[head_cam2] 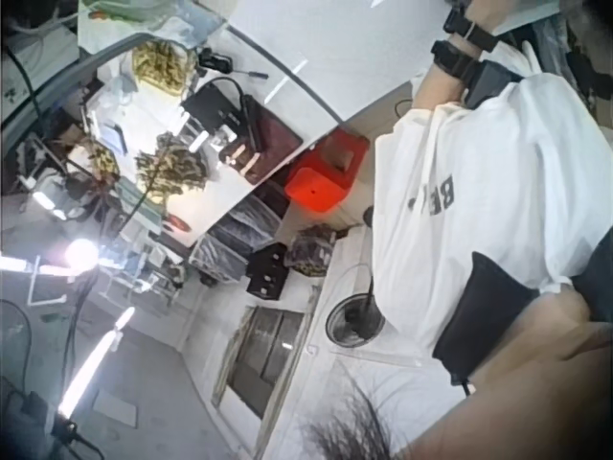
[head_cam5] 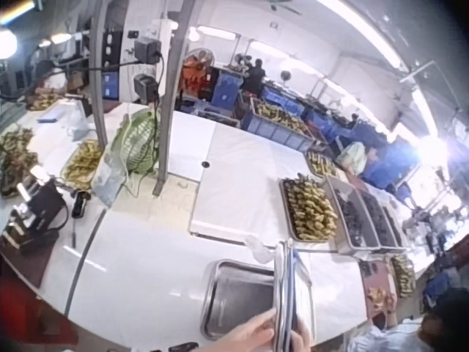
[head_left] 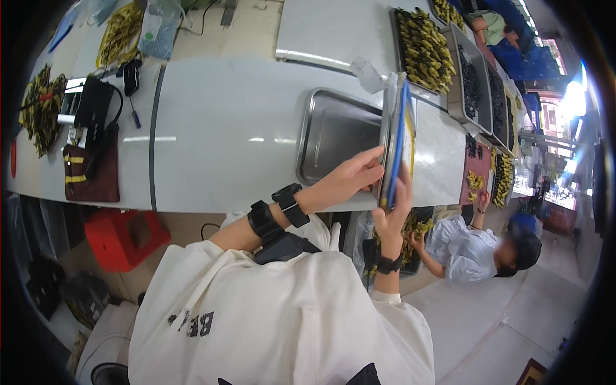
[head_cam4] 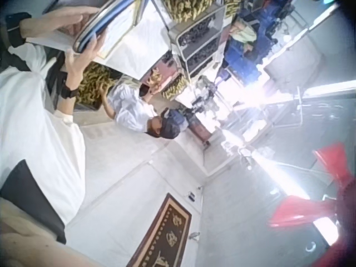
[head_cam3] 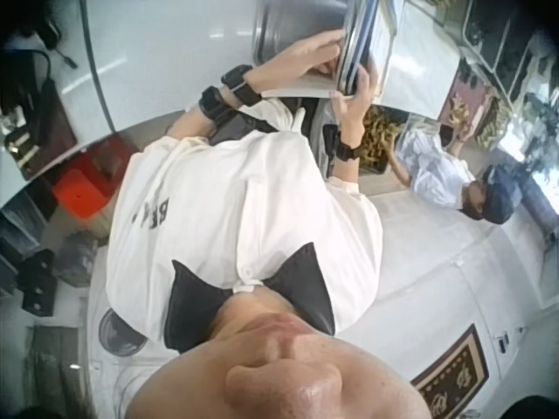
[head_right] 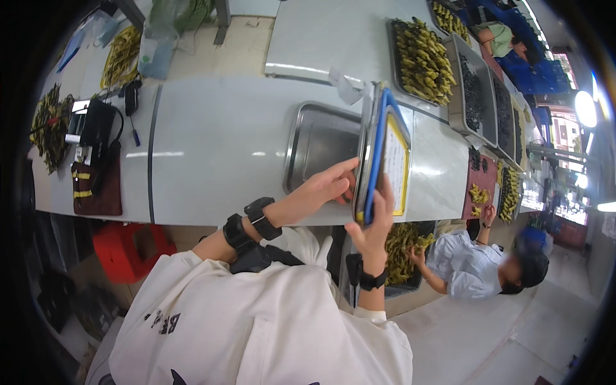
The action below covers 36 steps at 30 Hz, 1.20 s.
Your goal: Assembling small yellow toy motorcycles using an electric screwdriver at a factory workbench.
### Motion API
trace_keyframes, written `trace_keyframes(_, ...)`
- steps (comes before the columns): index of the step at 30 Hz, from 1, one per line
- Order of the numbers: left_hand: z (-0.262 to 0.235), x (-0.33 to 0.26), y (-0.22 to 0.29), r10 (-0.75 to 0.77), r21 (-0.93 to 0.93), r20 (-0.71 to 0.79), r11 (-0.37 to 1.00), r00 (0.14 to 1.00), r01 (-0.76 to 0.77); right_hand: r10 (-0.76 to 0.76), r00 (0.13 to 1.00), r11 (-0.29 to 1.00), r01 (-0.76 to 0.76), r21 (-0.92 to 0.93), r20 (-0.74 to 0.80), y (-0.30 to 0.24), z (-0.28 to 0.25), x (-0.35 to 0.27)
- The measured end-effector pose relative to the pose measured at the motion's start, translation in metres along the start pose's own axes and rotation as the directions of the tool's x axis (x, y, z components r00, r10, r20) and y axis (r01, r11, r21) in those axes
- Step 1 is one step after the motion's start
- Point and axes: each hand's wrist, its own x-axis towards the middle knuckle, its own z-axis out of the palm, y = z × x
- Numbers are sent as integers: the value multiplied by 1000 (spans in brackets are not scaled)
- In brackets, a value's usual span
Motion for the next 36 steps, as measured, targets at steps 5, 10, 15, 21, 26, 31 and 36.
trace_keyframes(5,5,13,-8,106,108,66,988,992,-113,-35,993,959,2,-282,-113,4,10,-8)
trace_keyframes(10,-93,25,-41,114,247,-585,968,803,42,-82,968,948,2,-319,-239,-3,-10,-4)
trace_keyframes(15,-144,6,-110,174,802,-555,373,814,467,-113,938,950,6,-313,-326,-2,-33,7)
trace_keyframes(21,-127,-31,-19,146,465,-567,869,811,168,-102,934,956,-3,-295,-343,12,-78,40)
trace_keyframes(26,-179,-213,92,579,700,-695,679,426,220,-99,956,934,-7,-357,-278,26,-49,29)
trace_keyframes(31,-137,-331,168,265,542,-723,790,638,285,-129,989,876,79,-475,-74,70,61,-30)
trace_keyframes(36,-129,-364,136,232,377,-869,883,437,280,86,984,855,6,-518,154,81,95,-44)
